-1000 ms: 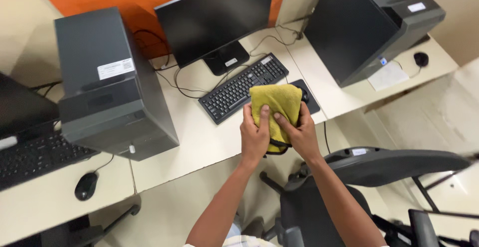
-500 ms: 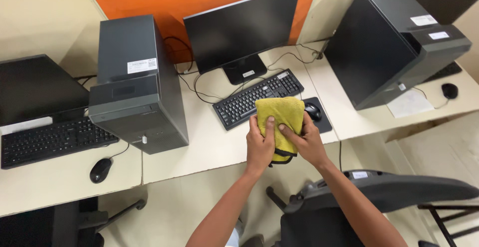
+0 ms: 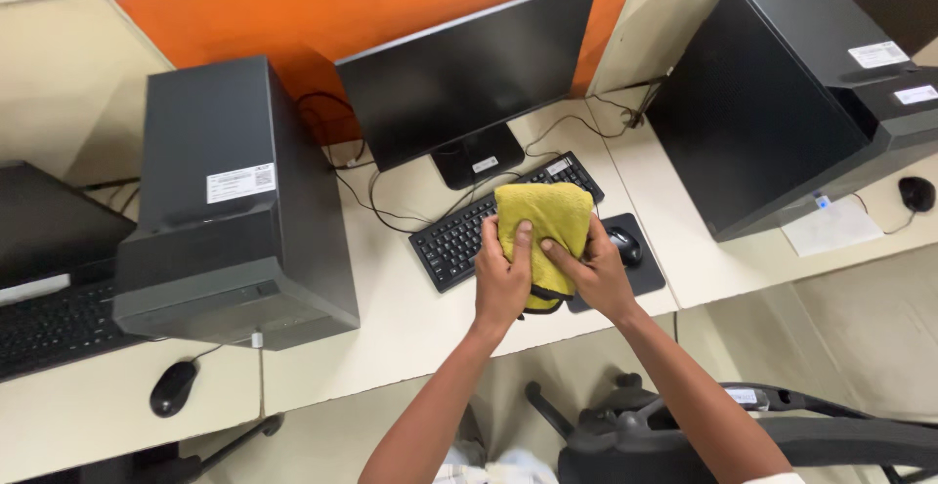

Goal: The person cleans a computer setup using a yellow cloth. They wipe the computer tower, keyboard, monitor, and mouse pad on a pink desk, then move to a yellow desk to clean the monitor, keyboard, and mouse. They also handle a piece of paper and wipe the tower again before moving to a third desk to clean another tower.

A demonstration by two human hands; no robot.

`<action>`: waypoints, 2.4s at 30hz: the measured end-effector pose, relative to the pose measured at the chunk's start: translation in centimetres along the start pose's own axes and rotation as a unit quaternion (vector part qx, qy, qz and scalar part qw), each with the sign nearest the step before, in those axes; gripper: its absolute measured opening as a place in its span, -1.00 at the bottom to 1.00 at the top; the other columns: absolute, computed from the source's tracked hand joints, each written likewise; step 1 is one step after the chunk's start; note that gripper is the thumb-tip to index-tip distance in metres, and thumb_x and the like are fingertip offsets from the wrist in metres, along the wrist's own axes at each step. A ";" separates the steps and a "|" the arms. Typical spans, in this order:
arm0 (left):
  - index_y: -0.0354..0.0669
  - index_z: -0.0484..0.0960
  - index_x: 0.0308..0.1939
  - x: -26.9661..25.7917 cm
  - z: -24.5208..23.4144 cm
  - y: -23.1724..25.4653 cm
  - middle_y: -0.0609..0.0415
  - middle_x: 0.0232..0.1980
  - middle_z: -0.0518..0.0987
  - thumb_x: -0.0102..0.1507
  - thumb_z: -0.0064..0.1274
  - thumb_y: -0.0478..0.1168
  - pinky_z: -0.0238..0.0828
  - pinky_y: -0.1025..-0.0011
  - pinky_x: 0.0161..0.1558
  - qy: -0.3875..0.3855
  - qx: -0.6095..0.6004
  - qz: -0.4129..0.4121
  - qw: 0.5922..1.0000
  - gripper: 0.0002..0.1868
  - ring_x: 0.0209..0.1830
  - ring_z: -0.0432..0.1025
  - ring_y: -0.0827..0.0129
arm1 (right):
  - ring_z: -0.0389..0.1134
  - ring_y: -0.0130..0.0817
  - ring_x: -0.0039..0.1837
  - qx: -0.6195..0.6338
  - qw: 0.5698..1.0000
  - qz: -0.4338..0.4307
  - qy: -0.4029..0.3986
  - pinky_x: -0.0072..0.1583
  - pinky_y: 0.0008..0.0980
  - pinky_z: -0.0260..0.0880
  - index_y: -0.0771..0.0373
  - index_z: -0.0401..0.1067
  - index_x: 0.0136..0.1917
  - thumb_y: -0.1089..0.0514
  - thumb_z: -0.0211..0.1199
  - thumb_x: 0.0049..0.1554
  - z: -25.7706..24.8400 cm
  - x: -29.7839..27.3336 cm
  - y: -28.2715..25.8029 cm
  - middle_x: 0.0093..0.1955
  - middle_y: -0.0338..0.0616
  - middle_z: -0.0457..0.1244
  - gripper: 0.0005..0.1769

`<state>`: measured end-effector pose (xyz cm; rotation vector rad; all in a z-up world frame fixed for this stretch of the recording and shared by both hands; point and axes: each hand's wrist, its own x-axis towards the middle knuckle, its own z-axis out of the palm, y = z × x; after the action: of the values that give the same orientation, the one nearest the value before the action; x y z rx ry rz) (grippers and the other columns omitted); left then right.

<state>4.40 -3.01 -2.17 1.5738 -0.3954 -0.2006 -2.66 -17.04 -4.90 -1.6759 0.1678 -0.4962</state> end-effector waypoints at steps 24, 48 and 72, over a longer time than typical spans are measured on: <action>-0.28 0.42 0.08 5.7 8.2 -1.9 -0.11 -0.23 0.68 0.42 -0.09 0.06 0.53 0.29 -0.27 0.073 0.010 -0.015 0.997 -0.56 -0.29 0.64 0.22 | 0.41 -0.42 0.19 -0.002 0.995 0.030 -0.092 0.18 -0.39 0.47 0.37 0.23 0.37 0.28 0.23 0.22 -7.9 7.2 3.9 0.18 -0.05 0.36 -0.53; -0.27 0.37 0.14 5.2 3.7 2.6 -0.14 -0.32 0.65 0.40 -0.16 0.13 0.51 0.26 -0.37 0.093 0.062 -0.042 0.993 -0.48 -0.41 0.61 0.17 | 0.43 -0.42 0.13 0.023 0.982 -0.019 -0.184 0.12 -0.40 0.50 0.36 0.22 0.36 0.27 0.21 0.25 -5.2 10.4 0.6 0.15 -0.08 0.36 -0.55; -0.33 0.39 0.10 3.8 -10.6 1.6 -0.13 -0.15 0.63 0.44 -0.13 0.09 0.53 0.35 -0.19 0.386 -0.003 0.007 0.923 -0.51 -0.19 0.58 0.29 | 0.41 -0.43 0.19 0.099 0.917 -0.046 -0.383 0.16 -0.40 0.52 0.32 0.23 0.40 0.26 0.28 0.20 15.0 15.5 -0.9 0.19 -0.11 0.31 -0.46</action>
<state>11.60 5.47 0.37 1.5115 0.2142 0.4284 17.28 -9.30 -1.88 -1.5679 -0.5233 0.1013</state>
